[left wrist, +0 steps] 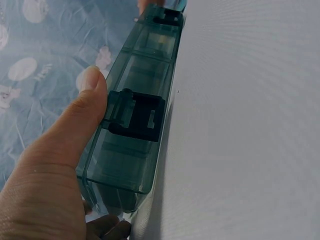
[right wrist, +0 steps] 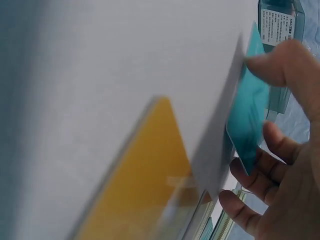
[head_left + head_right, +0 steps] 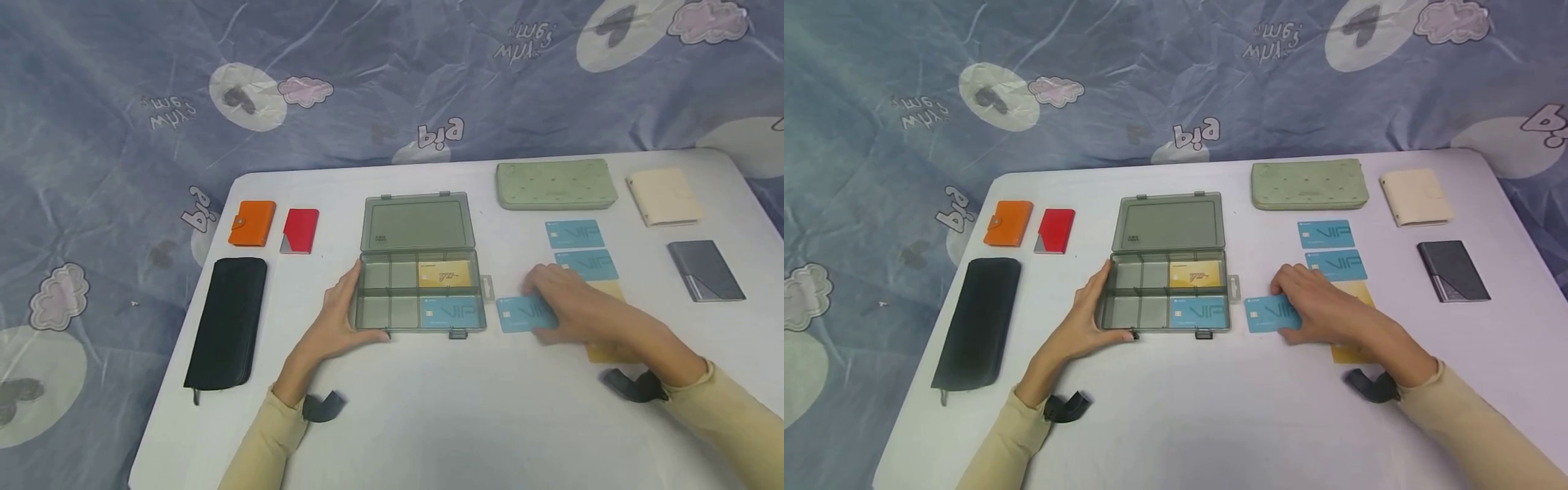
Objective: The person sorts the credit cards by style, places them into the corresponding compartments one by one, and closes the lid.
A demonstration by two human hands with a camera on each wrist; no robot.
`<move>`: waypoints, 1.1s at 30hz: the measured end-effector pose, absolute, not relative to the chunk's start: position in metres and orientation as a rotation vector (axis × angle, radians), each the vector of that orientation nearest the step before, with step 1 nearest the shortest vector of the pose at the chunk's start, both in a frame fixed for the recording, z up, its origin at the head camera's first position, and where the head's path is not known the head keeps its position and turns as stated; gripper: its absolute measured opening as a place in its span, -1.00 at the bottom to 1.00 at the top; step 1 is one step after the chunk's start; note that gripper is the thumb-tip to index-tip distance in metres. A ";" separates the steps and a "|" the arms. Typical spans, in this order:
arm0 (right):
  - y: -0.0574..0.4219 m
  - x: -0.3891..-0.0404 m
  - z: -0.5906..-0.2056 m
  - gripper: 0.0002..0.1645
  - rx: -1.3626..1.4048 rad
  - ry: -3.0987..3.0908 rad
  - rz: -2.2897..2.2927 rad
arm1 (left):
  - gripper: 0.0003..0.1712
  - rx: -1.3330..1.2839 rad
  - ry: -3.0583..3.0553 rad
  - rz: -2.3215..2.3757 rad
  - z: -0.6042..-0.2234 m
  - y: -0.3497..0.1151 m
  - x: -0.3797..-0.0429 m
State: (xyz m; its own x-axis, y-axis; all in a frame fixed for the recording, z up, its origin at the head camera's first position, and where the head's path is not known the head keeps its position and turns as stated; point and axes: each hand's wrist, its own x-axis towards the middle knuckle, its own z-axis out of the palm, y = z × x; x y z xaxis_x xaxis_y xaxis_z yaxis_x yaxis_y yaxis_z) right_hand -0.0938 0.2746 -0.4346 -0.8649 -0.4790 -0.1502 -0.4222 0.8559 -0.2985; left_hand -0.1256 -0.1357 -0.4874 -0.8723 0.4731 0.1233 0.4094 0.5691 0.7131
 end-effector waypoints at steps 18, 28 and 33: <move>0.257 -0.100 -0.412 -0.31 -0.826 2.989 -0.465 | 0.44 0.743 2.724 1.201 -0.487 -0.136 -0.127; 0.264 -0.105 -0.396 -0.26 -0.714 2.939 -0.608 | 0.46 0.732 2.714 1.186 -0.489 -0.133 -0.127; 0.261 -0.102 -0.396 -0.19 -0.833 2.976 -0.749 | 0.46 0.737 2.727 1.173 -0.486 -0.135 -0.127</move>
